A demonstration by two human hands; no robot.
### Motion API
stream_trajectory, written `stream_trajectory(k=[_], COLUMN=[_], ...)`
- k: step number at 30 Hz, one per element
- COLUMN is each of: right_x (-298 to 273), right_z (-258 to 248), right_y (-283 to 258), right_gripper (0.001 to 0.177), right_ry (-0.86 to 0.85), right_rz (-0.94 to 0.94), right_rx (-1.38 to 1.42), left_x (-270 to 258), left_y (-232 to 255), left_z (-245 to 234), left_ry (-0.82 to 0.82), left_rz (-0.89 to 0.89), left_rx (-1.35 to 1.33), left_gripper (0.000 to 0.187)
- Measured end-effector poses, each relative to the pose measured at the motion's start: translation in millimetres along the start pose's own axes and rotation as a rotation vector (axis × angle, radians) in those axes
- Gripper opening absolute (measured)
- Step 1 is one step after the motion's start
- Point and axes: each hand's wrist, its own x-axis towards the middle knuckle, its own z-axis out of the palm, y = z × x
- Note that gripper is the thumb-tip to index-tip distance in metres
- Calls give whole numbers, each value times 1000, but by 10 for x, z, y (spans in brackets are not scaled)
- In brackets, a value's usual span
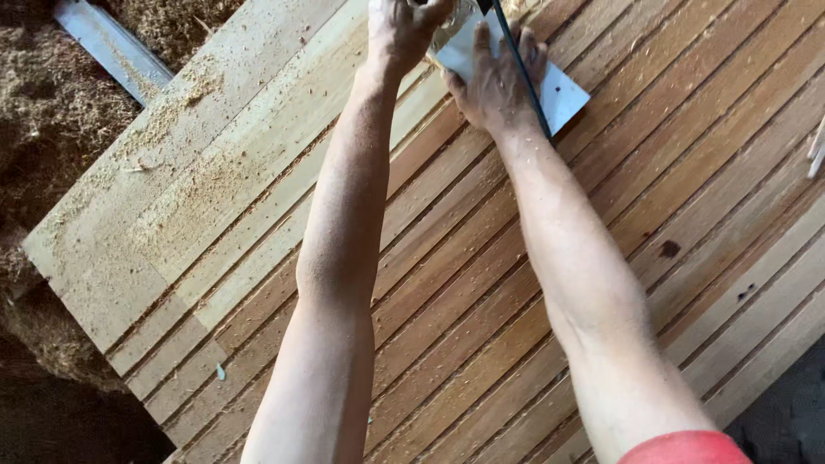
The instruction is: The person uses a handheld electric router to smooth the surface of a large wooden board composed of multiple planks. They guide the tool along the wood grain, creating a pile of sawdust, and occasionally pause to clear debris from the work area.
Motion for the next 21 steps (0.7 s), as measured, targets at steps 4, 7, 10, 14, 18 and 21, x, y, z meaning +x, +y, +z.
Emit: stream_trajectory(k=[4, 7, 10, 14, 18, 21], right_x=[-1, 46, 88, 97, 248, 254], right_z=[-78, -94, -81, -75, -43, -15], right_y=[-4, 37, 50, 127, 223, 285], right_gripper=[86, 86, 86, 85, 85, 86], right_ry=[-41, -67, -76, -62, -39, -29], right_rz=[27, 26, 25, 19, 28, 12], right_rx=[-11, -19, -29, -18, -39, -22], left_x=[20, 47, 91, 207, 374, 416], left_y=[161, 170, 115, 61, 72, 62], left_z=[-45, -11, 15, -18, 14, 45], left_ry=[-3, 31, 46, -12, -115, -137], left_rz=[-216, -237, -216, -160, -272, -286], left_rx=[-111, -161, -140, -109, -106, -110], left_gripper=[38, 53, 61, 68, 68, 72])
